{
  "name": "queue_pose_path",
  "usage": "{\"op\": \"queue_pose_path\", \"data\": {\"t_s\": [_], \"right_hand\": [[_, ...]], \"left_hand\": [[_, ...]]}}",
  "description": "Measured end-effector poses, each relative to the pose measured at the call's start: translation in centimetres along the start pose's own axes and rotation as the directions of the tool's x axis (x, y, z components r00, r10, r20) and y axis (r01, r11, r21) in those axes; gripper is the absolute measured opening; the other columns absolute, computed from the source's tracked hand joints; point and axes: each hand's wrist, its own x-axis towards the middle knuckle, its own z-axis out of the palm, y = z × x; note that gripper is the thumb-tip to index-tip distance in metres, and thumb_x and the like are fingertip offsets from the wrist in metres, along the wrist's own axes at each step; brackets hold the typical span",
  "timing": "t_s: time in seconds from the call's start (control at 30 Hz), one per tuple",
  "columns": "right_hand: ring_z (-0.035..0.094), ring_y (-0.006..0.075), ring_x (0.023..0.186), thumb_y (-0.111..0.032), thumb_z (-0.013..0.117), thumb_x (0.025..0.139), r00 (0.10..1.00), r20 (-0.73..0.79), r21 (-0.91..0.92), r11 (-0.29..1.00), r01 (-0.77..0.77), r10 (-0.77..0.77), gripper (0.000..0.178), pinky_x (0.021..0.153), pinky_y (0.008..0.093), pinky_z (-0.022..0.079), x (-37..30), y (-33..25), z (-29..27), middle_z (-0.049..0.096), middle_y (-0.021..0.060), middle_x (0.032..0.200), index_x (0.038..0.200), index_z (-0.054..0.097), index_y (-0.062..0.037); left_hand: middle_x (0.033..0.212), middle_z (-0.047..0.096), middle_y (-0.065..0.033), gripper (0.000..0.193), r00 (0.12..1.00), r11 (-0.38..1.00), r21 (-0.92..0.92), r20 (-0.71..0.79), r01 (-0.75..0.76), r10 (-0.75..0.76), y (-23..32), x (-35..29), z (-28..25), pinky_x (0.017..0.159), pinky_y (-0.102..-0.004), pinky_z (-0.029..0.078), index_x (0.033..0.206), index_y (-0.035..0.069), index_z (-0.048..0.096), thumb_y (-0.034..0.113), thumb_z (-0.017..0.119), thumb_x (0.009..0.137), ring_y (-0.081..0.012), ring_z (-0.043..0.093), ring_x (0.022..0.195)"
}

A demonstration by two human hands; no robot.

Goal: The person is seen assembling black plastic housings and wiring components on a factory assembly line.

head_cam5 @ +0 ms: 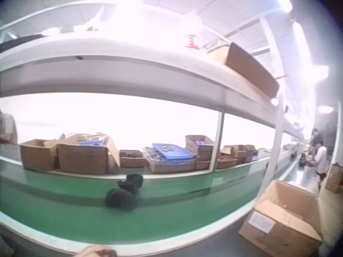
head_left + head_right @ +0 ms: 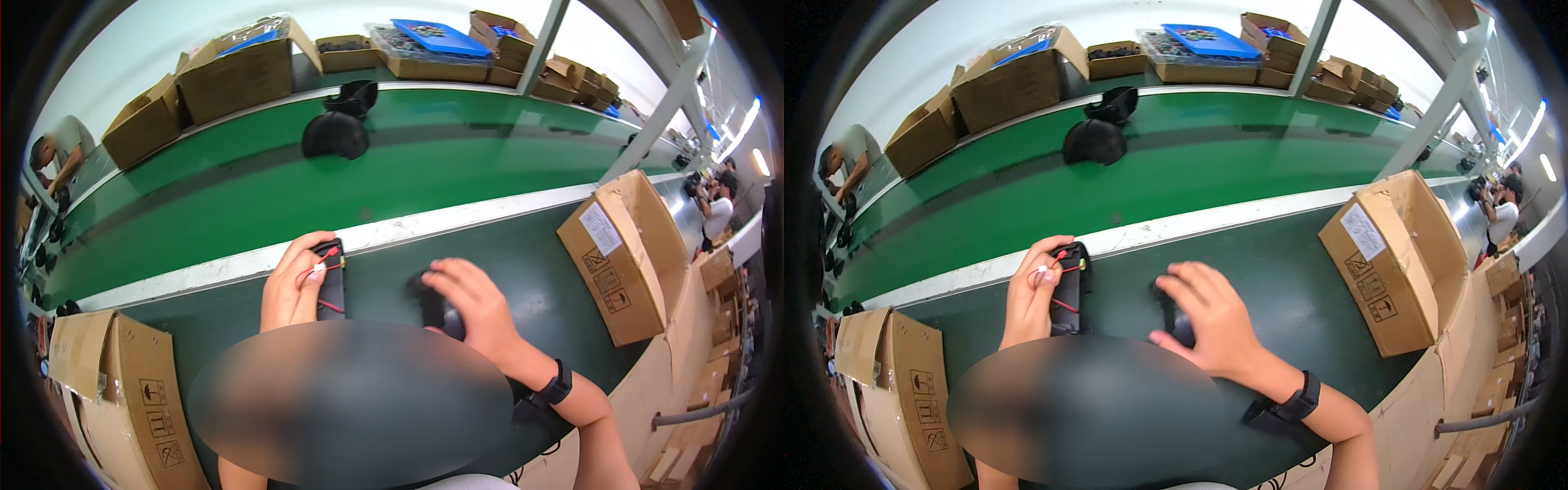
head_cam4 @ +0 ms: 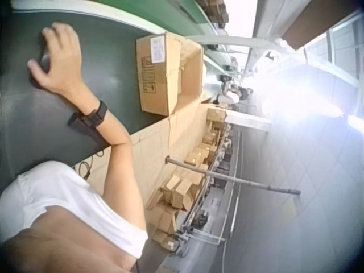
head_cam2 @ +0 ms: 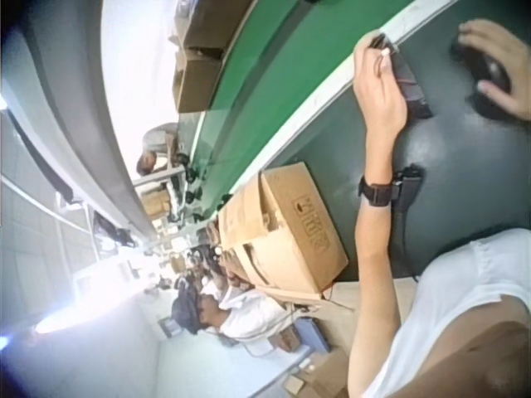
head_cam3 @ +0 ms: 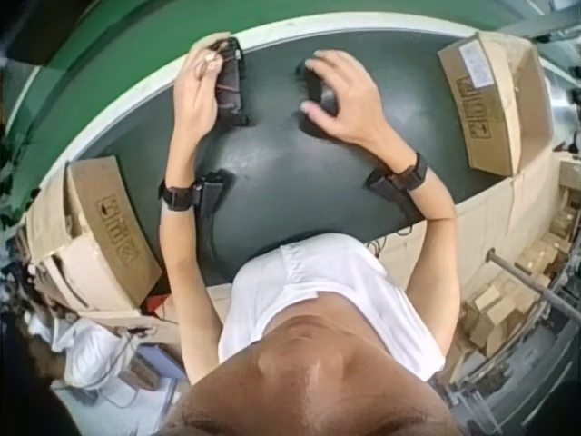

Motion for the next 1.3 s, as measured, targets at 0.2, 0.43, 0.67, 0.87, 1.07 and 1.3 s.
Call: {"op": "queue_pose_path", "data": {"t_s": [0.2,0.43,0.67,0.87,1.07,1.3], "right_hand": [[0.030,0.0277,0.137,-0.042,0.050,0.093,0.964,-0.168,0.738,0.675,-0.015,0.205,0.074,0.113,0.0373,0.020,1.2,-0.6,6.4,0.032,0.0200,0.146,0.143,0.025,0.0057],[0.031,0.0309,0.138,-0.023,0.048,0.092,0.965,-0.056,0.864,0.497,-0.082,0.256,0.053,0.114,0.0406,0.021,2.3,-0.1,8.1,0.032,0.0238,0.146,0.135,0.031,0.0039],[0.045,0.0261,0.127,-0.014,0.046,0.090,0.935,-0.085,0.868,0.487,-0.101,0.344,0.046,0.109,0.0363,0.031,3.7,-1.7,8.0,0.049,0.0199,0.134,0.131,0.043,0.0059],[0.048,0.0239,0.122,-0.015,0.046,0.087,0.911,-0.130,0.872,0.483,-0.083,0.391,0.048,0.106,0.0344,0.033,3.9,-2.1,8.3,0.053,0.0179,0.129,0.130,0.047,0.0069],[0.048,0.0276,0.122,-0.018,0.047,0.088,0.903,-0.268,0.804,0.595,0.018,0.335,0.047,0.107,0.0358,0.031,5.4,-0.8,9.2,0.054,0.0191,0.125,0.127,0.047,0.0074],[0.051,0.0231,0.098,-0.027,0.049,0.095,0.896,-0.189,0.376,0.872,-0.313,0.402,0.031,0.091,0.0374,0.040,6.4,0.6,7.5,0.049,0.0127,0.103,0.111,0.047,-0.0005]], "left_hand": [[0.116,0.061,-0.0130,0.017,0.999,0.999,-0.045,-0.043,-0.018,0.016,0.4,-0.3,0.6,0.070,-0.0282,0.043,0.084,-0.004,0.055,0.006,0.045,0.093,-0.0220,0.056,0.076],[0.079,0.043,0.0010,0.028,0.998,0.993,-0.120,-0.063,-0.008,0.001,0.4,-1.1,2.5,0.066,-0.0194,0.031,0.114,-0.007,0.056,0.011,0.043,0.097,-0.0058,0.032,0.068],[0.110,0.062,-0.0125,0.022,0.990,0.993,-0.108,-0.133,0.035,-0.050,0.3,-1.4,2.2,0.068,-0.0277,0.045,0.083,-0.004,0.057,0.011,0.046,0.095,-0.0202,0.058,0.072],[0.088,0.057,-0.0071,0.025,0.988,0.980,-0.186,-0.127,0.065,-0.090,0.7,-0.6,2.2,0.073,-0.0243,0.039,0.099,-0.007,0.057,0.010,0.040,0.094,-0.0114,0.044,0.071],[0.093,0.060,-0.0111,0.022,0.985,0.991,-0.114,-0.167,-0.071,0.051,-2.1,1.0,2.1,0.081,-0.0296,0.044,0.085,-0.002,0.054,0.012,0.041,0.095,-0.0182,0.057,0.083],[0.136,0.046,-0.0213,0.036,0.952,0.979,-0.169,-0.301,-0.110,0.056,-2.0,1.2,2.5,0.109,-0.0395,0.028,0.119,0.004,0.043,0.024,0.056,0.092,-0.0338,0.043,0.129]]}}
